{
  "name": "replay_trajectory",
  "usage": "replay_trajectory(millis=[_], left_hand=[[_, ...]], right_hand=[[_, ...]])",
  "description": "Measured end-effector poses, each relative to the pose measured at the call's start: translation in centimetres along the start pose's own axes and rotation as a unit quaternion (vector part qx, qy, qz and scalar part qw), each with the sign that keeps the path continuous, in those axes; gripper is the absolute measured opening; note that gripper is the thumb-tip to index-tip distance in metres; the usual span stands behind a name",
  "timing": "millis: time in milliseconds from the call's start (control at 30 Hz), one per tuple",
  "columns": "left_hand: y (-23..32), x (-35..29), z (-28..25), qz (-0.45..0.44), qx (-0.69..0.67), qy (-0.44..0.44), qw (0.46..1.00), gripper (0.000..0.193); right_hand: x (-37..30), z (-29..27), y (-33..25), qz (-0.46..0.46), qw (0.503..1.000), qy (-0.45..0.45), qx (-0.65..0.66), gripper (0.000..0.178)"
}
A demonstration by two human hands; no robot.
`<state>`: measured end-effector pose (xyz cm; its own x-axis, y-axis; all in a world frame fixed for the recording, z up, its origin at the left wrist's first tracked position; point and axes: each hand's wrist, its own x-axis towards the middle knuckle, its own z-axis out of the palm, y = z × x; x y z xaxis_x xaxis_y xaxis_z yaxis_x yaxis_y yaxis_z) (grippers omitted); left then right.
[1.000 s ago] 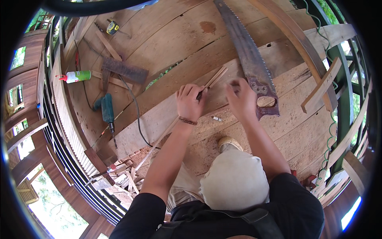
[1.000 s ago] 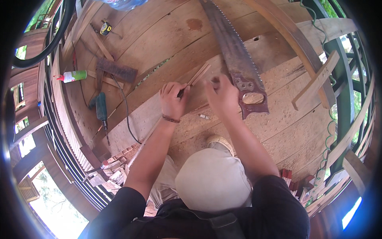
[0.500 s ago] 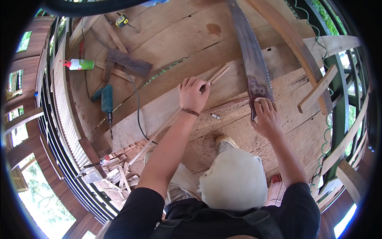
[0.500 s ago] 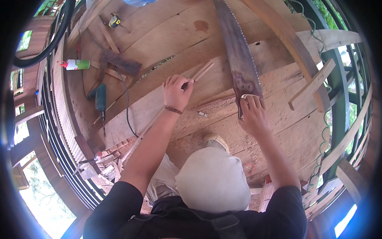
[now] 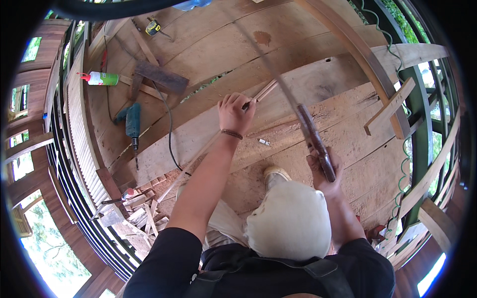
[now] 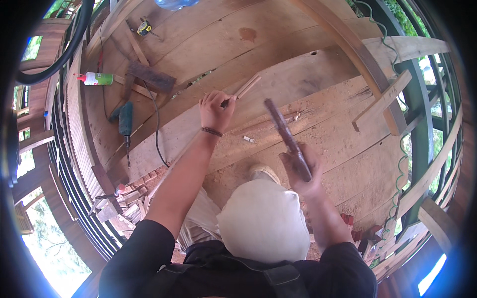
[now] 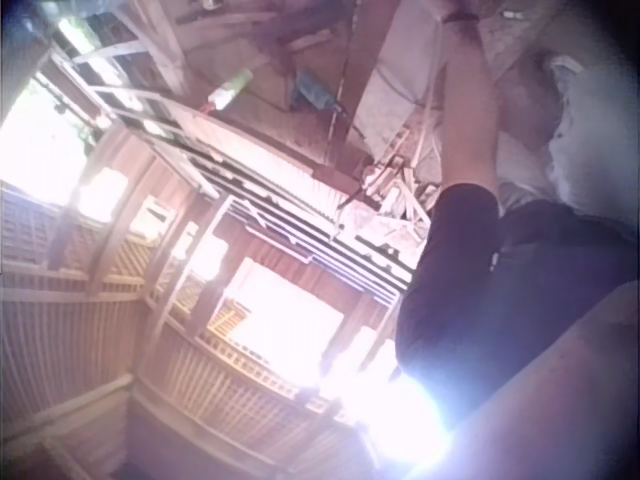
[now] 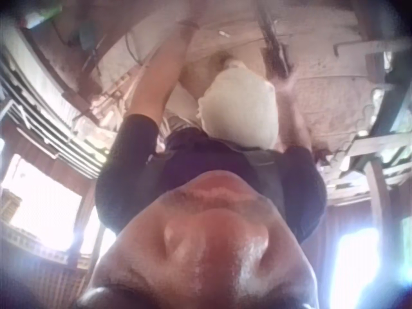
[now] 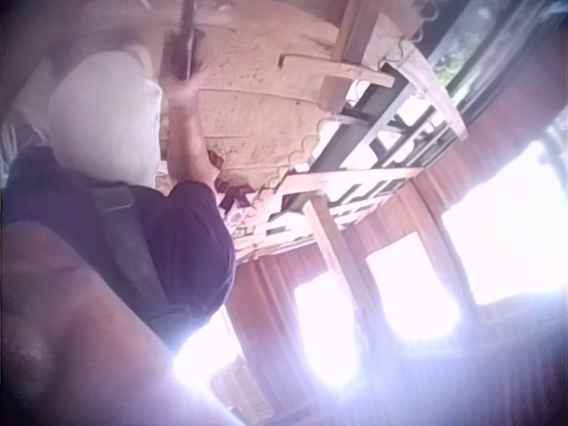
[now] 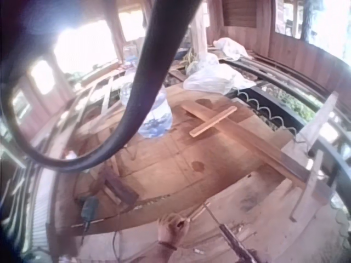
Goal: The person sands a long wooden plank using a handheld electric sander, then switches to a hand saw to cut a smaller piece of wood. The person is working on a wooden floor structure in an open-air workshop.
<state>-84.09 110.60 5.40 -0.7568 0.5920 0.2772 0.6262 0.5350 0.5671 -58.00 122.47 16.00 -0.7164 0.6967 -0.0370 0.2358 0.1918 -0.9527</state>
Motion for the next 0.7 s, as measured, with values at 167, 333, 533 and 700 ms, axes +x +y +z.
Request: replay_trajectory(millis=[167,333,533,700], left_hand=[[-0.1,0.1,0.0,0.009,0.01,-0.002,1.0,0.014],[0.0,0.0,0.1,0.008,0.012,-0.003,1.0,0.013],[-0.3,0.0,0.1,-0.004,0.036,-0.03,0.999,0.014],[-0.2,0.1,-0.1,-0.004,0.028,-0.034,0.999,0.014]], right_hand=[[-1.0,0.9,0.2,0.048,0.996,-0.034,-0.067,0.02],[-1.9,0.9,1.8,0.039,0.994,-0.046,-0.087,0.024],[-1.9,1.1,1.7,0.025,0.995,-0.049,-0.088,0.024],[-2.1,1.0,2.7,-0.003,0.995,-0.066,-0.068,0.021]])
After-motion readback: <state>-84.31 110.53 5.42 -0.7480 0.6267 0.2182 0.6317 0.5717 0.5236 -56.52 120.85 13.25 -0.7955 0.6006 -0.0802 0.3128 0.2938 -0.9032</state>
